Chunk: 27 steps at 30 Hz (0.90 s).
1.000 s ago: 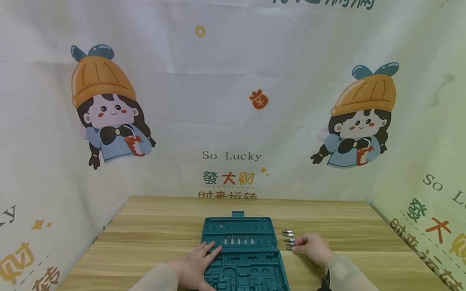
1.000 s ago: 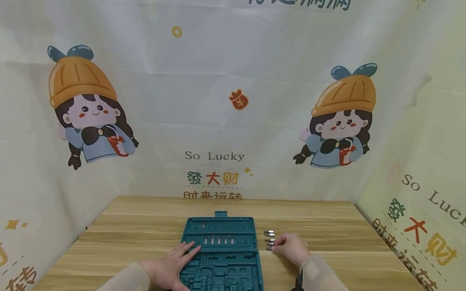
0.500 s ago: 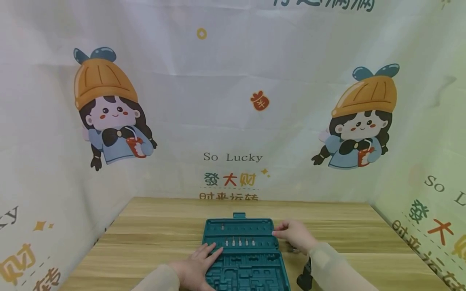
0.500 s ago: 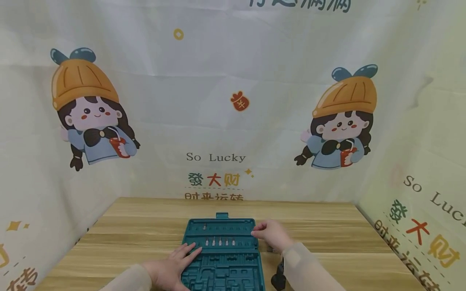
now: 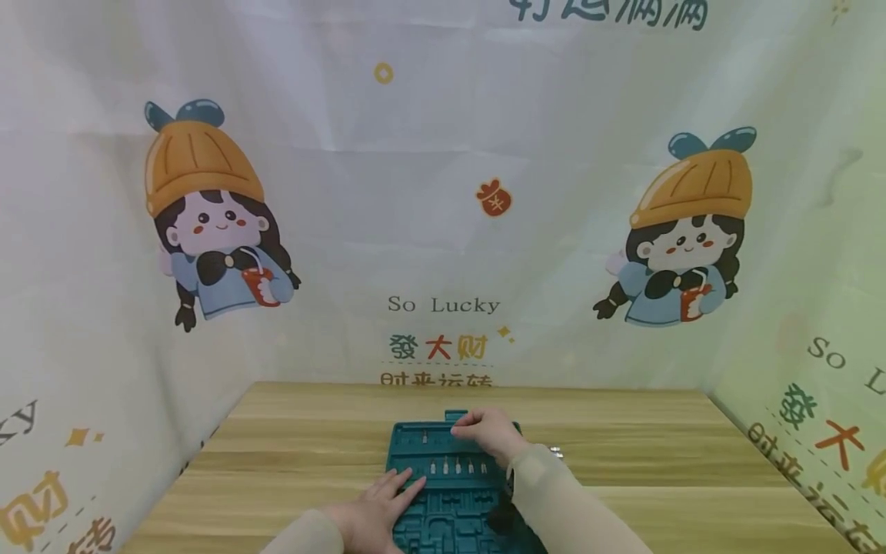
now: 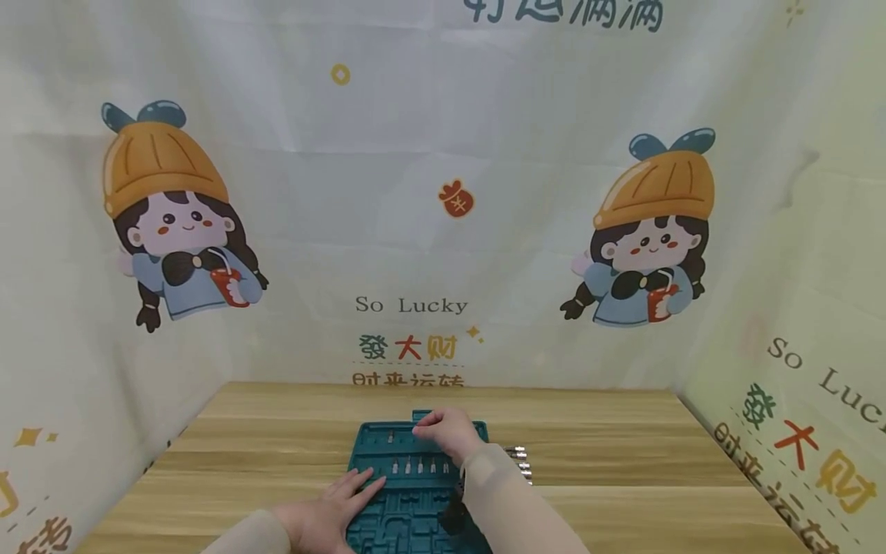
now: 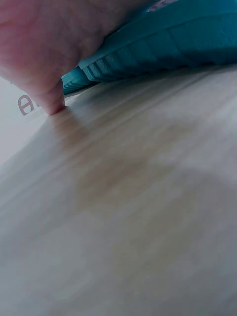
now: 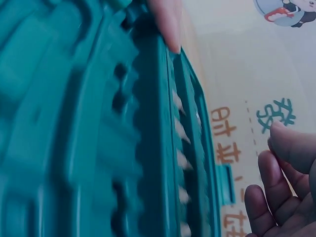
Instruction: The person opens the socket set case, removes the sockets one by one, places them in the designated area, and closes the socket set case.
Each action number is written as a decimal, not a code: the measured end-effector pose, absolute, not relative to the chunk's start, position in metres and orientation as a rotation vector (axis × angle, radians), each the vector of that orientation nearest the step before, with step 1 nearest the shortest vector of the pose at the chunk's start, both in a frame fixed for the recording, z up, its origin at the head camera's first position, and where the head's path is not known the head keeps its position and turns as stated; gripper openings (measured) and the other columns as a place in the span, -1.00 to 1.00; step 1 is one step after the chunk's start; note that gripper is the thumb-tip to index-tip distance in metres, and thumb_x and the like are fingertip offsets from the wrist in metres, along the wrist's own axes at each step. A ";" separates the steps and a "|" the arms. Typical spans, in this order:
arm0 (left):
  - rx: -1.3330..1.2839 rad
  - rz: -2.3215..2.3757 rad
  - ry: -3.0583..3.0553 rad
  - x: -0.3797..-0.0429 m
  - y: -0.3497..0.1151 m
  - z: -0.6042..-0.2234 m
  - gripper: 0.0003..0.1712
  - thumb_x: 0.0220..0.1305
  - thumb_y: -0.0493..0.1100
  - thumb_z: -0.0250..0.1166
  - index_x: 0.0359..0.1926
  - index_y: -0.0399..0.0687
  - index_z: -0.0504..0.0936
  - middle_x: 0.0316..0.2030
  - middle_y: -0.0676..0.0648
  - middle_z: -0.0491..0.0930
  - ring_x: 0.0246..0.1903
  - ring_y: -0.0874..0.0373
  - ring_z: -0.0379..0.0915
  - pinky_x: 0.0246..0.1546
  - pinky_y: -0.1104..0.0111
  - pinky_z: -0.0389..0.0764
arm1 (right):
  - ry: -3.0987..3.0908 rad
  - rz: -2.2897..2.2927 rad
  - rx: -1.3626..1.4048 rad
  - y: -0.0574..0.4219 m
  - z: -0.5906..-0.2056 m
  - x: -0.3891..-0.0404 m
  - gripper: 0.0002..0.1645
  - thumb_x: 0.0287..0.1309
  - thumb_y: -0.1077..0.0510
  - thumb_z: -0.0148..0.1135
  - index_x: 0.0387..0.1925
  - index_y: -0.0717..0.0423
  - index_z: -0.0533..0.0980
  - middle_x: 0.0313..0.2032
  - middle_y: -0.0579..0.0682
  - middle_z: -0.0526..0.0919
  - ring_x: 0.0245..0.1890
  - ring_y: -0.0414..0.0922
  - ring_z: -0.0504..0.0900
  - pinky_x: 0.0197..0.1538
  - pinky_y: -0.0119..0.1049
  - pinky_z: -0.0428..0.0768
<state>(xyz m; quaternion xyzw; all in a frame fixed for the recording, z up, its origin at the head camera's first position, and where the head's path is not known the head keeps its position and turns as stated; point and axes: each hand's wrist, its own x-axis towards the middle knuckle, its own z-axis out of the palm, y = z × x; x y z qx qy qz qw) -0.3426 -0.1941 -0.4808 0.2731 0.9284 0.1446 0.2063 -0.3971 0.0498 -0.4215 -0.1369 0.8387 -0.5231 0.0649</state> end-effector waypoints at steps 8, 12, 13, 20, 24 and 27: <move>0.835 0.425 2.576 -0.387 -0.211 -0.536 0.15 -0.04 0.58 0.19 0.49 0.54 -0.17 0.50 0.04 -0.14 0.44 -0.18 -0.22 0.18 -0.23 0.20 | 2.444 -1.722 -0.281 0.015 -0.438 -0.416 -0.76 0.19 0.17 0.32 -0.16 0.24 0.64 0.11 0.25 0.50 0.13 0.24 0.44 0.11 0.16 0.41; 0.900 0.417 2.589 -0.390 -0.213 -0.542 0.12 0.03 0.53 0.19 0.50 0.49 -0.17 0.49 0.00 -0.11 0.43 -0.19 -0.18 0.18 -0.21 0.21 | 2.500 -1.694 -0.249 0.005 -0.444 -0.418 -0.81 0.17 0.14 0.34 -0.23 0.17 0.66 0.07 0.20 0.54 0.08 0.20 0.47 0.17 0.23 0.28; 0.907 0.417 2.594 -0.387 -0.212 -0.539 0.11 0.06 0.51 0.20 0.51 0.46 -0.16 0.49 -0.02 -0.10 0.43 -0.19 -0.18 0.19 -0.20 0.21 | 2.535 -1.668 -0.237 0.003 -0.446 -0.418 -0.83 0.16 0.13 0.35 -0.25 0.15 0.66 0.09 0.20 0.53 0.09 0.19 0.46 0.20 0.26 0.21; 0.898 0.394 2.644 -0.349 -0.197 -0.493 -0.02 0.21 0.36 0.19 0.52 0.27 -0.05 0.46 -0.09 -0.03 0.42 -0.19 -0.12 0.24 -0.12 0.20 | 2.692 -1.519 -0.131 -0.011 -0.451 -0.415 -0.80 0.09 0.01 0.40 -0.31 0.04 0.67 0.00 0.13 0.60 0.08 0.25 0.41 0.20 0.36 0.02; 0.896 0.353 2.644 -0.347 -0.197 -0.487 -0.02 0.24 0.40 0.11 0.53 0.30 -0.11 0.47 -0.11 -0.07 0.43 -0.19 -0.16 0.26 -0.10 0.18 | 2.759 -1.397 -0.081 -0.017 -0.459 -0.422 -0.78 0.05 -0.05 0.43 -0.31 -0.04 0.67 -0.09 0.03 0.63 0.05 0.24 0.40 0.17 0.30 0.13; 0.873 0.316 2.649 -0.351 -0.197 -0.492 -0.01 0.23 0.42 0.11 0.53 0.29 -0.11 0.48 -0.09 -0.08 0.43 -0.16 -0.17 0.28 -0.07 0.17 | 2.808 -1.315 -0.044 -0.021 -0.464 -0.428 -0.81 0.03 -0.04 0.44 -0.34 -0.06 0.67 -0.13 -0.01 0.65 0.06 0.24 0.41 0.18 0.27 0.14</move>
